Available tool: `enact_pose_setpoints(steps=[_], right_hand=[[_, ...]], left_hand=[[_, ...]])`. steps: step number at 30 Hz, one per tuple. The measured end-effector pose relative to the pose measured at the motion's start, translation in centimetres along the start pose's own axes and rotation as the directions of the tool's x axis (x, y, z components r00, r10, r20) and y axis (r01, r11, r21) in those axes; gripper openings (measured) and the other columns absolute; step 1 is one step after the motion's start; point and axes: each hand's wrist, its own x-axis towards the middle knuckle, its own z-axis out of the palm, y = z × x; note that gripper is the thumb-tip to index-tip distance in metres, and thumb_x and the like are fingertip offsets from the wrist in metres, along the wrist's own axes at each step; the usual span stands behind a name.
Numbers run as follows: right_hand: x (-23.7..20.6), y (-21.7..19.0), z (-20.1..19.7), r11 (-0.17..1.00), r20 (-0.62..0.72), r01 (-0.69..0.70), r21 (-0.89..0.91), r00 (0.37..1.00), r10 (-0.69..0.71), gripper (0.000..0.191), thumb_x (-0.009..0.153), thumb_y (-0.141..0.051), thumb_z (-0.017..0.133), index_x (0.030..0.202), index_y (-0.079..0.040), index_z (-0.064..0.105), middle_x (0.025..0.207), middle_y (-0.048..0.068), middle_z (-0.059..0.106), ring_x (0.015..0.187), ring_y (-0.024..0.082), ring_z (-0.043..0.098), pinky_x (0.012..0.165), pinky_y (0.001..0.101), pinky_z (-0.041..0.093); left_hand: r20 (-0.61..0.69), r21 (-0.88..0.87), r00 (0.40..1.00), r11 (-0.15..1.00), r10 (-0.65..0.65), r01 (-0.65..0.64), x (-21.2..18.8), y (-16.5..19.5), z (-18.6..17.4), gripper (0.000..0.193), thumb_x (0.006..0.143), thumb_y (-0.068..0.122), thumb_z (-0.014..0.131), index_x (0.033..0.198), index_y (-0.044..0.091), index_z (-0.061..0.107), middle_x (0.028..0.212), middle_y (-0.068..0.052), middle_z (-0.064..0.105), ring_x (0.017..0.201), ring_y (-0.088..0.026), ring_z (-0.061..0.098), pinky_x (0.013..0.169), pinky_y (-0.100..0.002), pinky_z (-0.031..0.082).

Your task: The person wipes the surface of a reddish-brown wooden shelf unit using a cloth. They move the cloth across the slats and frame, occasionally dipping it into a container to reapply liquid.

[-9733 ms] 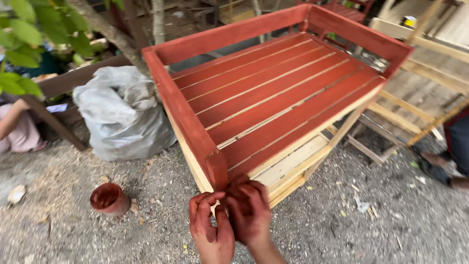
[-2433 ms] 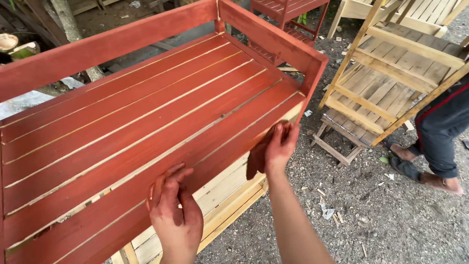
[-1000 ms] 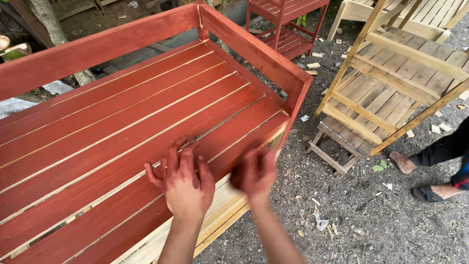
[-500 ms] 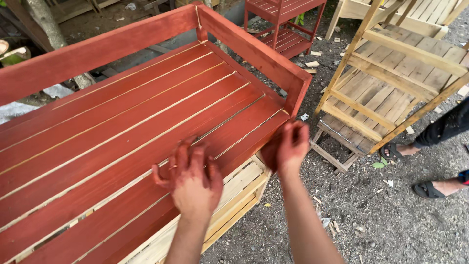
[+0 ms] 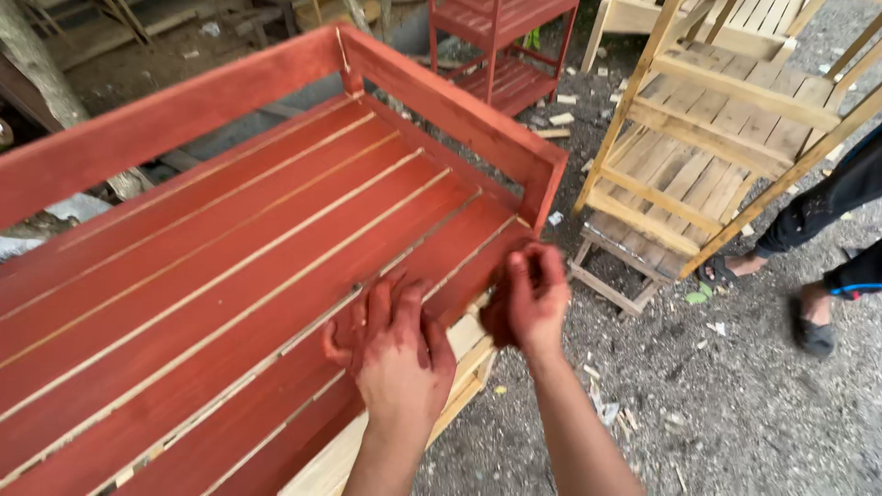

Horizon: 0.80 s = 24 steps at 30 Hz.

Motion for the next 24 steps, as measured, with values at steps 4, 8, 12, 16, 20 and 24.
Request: enact_pose_setpoints(steps=[4,8,12,16,20,24], right_hand=[[1.3,-0.9,-0.4,0.985,0.105,-0.121,0.123,0.989,0.108,0.007,0.101,-0.004,0.063,0.1,-0.006,0.056,0.086,-0.001,0.059,0.079,0.008,0.056,0.07,0.023,0.049],[3.3,-1.2,-0.3,0.927,0.039,-0.133,0.35,0.991,0.128,0.01,0.105,-0.006,0.062,0.099,-0.006,0.054,0.086,0.0,0.058,0.076,0.009,0.051,0.066,0.0242,0.044],[-2.6,-1.3,1.3,0.978,-0.039,0.091,-0.189,0.994,-0.1,0.004,0.103,-0.007,0.06,0.1,-0.005,0.057,0.085,0.003,0.059,0.076,0.012,0.056,0.069,0.0268,0.05],[-3.9,0.5,0.5,0.98,0.13,0.137,-0.145,0.984,-0.119,0.007,0.099,-0.006,0.062,0.102,-0.003,0.056,0.093,0.005,0.059,0.079,0.013,0.055,0.07,0.0263,0.05],[1.8,3.4,-1.3,0.957,-0.017,-0.158,0.243,0.986,0.167,0.006,0.103,-0.007,0.06,0.101,-0.005,0.054,0.087,0.0,0.056,0.078,0.01,0.051,0.07,0.0242,0.046],[0.4,3.3,-1.2,0.968,0.013,-0.162,0.191,0.987,0.163,0.006,0.105,-0.007,0.058,0.102,-0.006,0.053,0.086,-0.001,0.058,0.078,0.009,0.053,0.071,0.0235,0.048]], left_hand=[[-0.012,-0.007,0.999,0.999,0.039,-0.039,0.0,1.1,1.3,0.042,0.074,0.016,0.063,0.116,0.021,0.065,0.134,-0.001,0.059,0.131,-0.024,0.05,0.107,-0.067,0.016],[-0.021,-0.033,1.0,0.999,0.009,-0.01,0.0,2.5,2.2,0.043,0.076,0.015,0.062,0.119,0.022,0.064,0.136,-0.001,0.059,0.13,-0.024,0.052,0.108,-0.066,0.015],[-0.107,-0.054,0.993,0.997,-0.058,0.053,-0.1,4.0,2.8,0.041,0.08,0.015,0.06,0.121,0.023,0.064,0.136,0.0,0.06,0.131,-0.024,0.053,0.108,-0.063,0.017],[-0.13,-0.052,0.984,0.991,-0.125,0.12,-0.3,5.2,3.6,0.038,0.085,0.015,0.061,0.121,0.026,0.065,0.137,0.002,0.062,0.132,-0.023,0.054,0.11,-0.057,0.018],[-0.174,-0.003,0.969,0.984,-0.174,0.176,-1.9,6.4,3.7,0.04,0.082,0.013,0.06,0.12,0.024,0.066,0.137,0.001,0.061,0.129,-0.022,0.054,0.108,-0.056,0.016],[-0.17,0.047,0.956,0.967,-0.238,0.249,-3.0,7.3,3.4,0.039,0.082,0.013,0.061,0.119,0.025,0.067,0.137,0.002,0.061,0.129,-0.021,0.054,0.108,-0.055,0.015]])
